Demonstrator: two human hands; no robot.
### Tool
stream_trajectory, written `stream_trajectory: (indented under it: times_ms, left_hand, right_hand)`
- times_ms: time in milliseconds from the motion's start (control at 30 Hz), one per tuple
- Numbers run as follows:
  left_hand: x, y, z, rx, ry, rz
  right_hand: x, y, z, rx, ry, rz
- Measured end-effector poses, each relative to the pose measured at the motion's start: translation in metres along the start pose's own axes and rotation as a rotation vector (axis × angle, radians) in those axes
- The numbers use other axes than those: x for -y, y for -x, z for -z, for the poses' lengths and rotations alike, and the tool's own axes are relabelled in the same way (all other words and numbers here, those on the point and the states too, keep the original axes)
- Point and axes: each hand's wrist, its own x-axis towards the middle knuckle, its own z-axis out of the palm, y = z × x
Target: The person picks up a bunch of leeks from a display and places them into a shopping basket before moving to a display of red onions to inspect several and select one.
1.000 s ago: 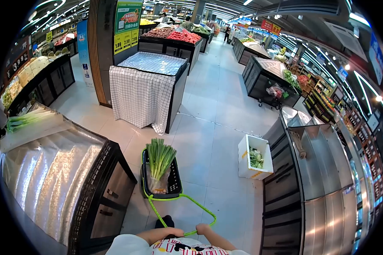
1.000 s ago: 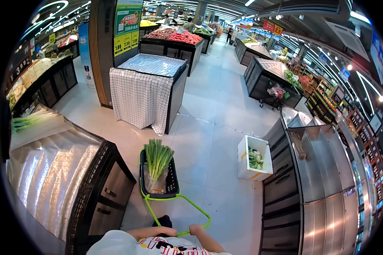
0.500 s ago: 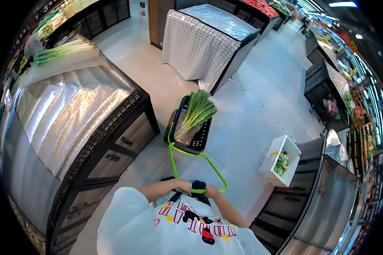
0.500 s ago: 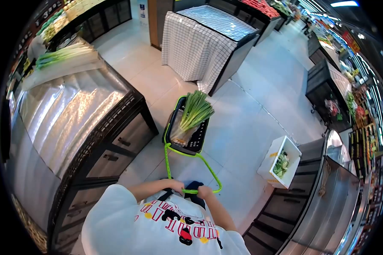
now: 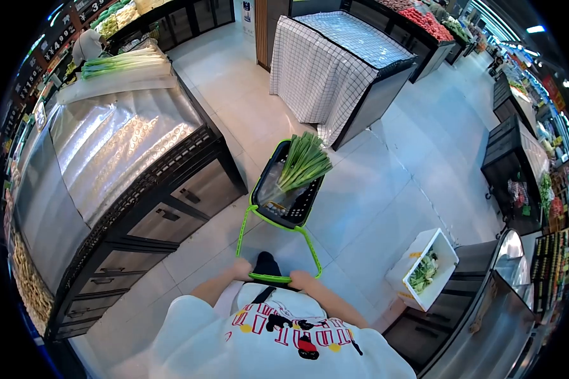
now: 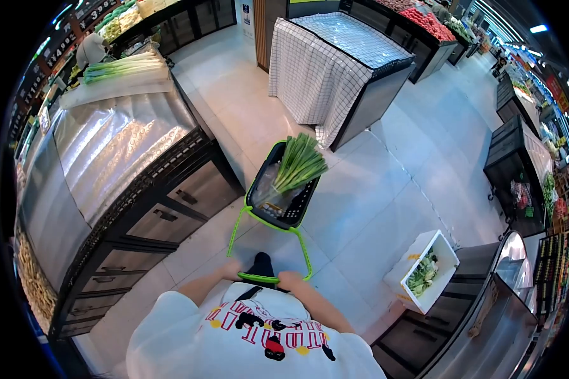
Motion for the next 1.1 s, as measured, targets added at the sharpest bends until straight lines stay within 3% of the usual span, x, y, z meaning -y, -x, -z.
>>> stream_trajectory:
  times_ms: [133, 267, 500, 567, 667, 867, 1000, 1100]
  left_hand:
    - [0.031, 0.023, 0.025, -0.076, 0.101, 0.054]
    - [0.048, 0.040, 0.064, -0.014, 0.055, 0.231]
    - [0.090, 0.056, 0.077, 0.070, 0.117, 0.369]
    - [0.075, 0.058, 0.077, 0.072, 0.149, 0.404]
    - [0.042, 0.031, 0.072, 0.115, 0.150, 0.415]
    - [-0.039, -0.057, 0.060, 0.157, 0.273, 0.310]
    - [-0.086, -0.132, 0.098, 0.250, 0.543, 0.186]
    - [-0.102, -0.224, 0.046, 0.216, 0.490, 0.246]
  right_hand:
    - [0.033, -0.014, 0.029, -0.033, -0.064, 0.150]
    - [0.057, -0.041, 0.060, 0.019, -0.004, 0.308]
    - [0.109, -0.090, 0.108, 0.007, 0.102, 0.158]
    - [0.112, -0.080, 0.126, 0.110, 0.163, 0.196]
    - [0.081, -0.062, 0.130, 0.237, 0.228, 0.163]
    - [-0.041, -0.029, 0.147, 0.260, 0.248, 0.102]
    - [-0.123, -0.021, 0.198, 0.300, 0.433, 0.096]
    - [-0.177, -0.010, 0.239, 0.181, 0.481, 0.107]
